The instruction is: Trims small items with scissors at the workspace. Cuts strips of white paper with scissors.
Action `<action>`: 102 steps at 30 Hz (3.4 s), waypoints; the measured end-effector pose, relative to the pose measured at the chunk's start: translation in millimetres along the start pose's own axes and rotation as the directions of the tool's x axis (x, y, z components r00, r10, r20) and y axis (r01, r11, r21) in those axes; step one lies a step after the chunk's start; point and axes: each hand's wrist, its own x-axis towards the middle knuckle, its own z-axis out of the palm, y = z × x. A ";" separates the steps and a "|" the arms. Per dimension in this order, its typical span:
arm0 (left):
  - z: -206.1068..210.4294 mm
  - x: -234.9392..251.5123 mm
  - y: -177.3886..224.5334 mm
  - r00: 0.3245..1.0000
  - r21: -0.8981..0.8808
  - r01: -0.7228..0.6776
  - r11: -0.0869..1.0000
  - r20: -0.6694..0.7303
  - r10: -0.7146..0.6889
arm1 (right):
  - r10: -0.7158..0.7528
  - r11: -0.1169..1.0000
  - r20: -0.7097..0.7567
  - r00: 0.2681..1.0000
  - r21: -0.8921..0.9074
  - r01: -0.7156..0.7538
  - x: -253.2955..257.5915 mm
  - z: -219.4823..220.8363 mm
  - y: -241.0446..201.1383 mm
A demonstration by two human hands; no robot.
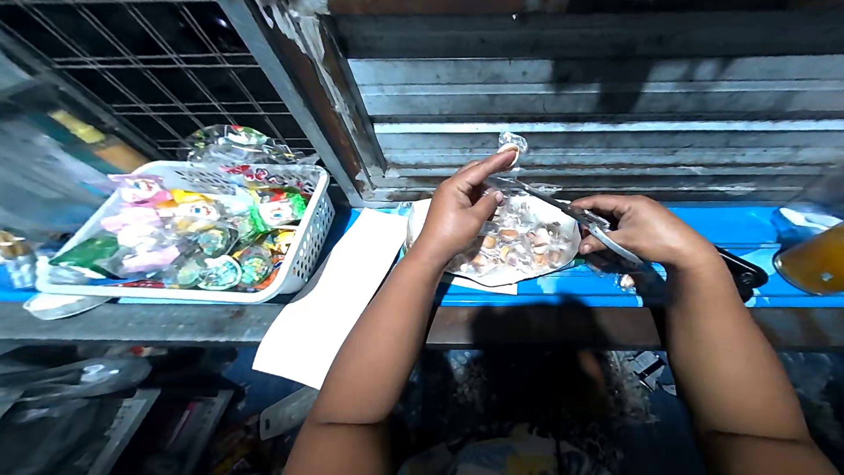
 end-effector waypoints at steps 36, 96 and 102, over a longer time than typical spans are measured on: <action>28.4 -13.9 4.6 0.903 0.078 0.074 0.994 0.418 -0.100 | -0.110 0.855 -0.374 0.921 0.436 0.279 2.9 38.7 -17.3; 8.9 -4.1 -2.8 0.977 0.057 -0.063 0.996 0.207 0.050 | -0.065 0.990 0.017 0.998 -0.122 0.067 -1.7 3.9 0.1; 9.4 -4.2 -4.1 0.976 0.052 -0.049 0.997 0.216 0.037 | -0.061 0.989 0.017 0.998 -0.132 0.062 -1.3 6.4 -1.6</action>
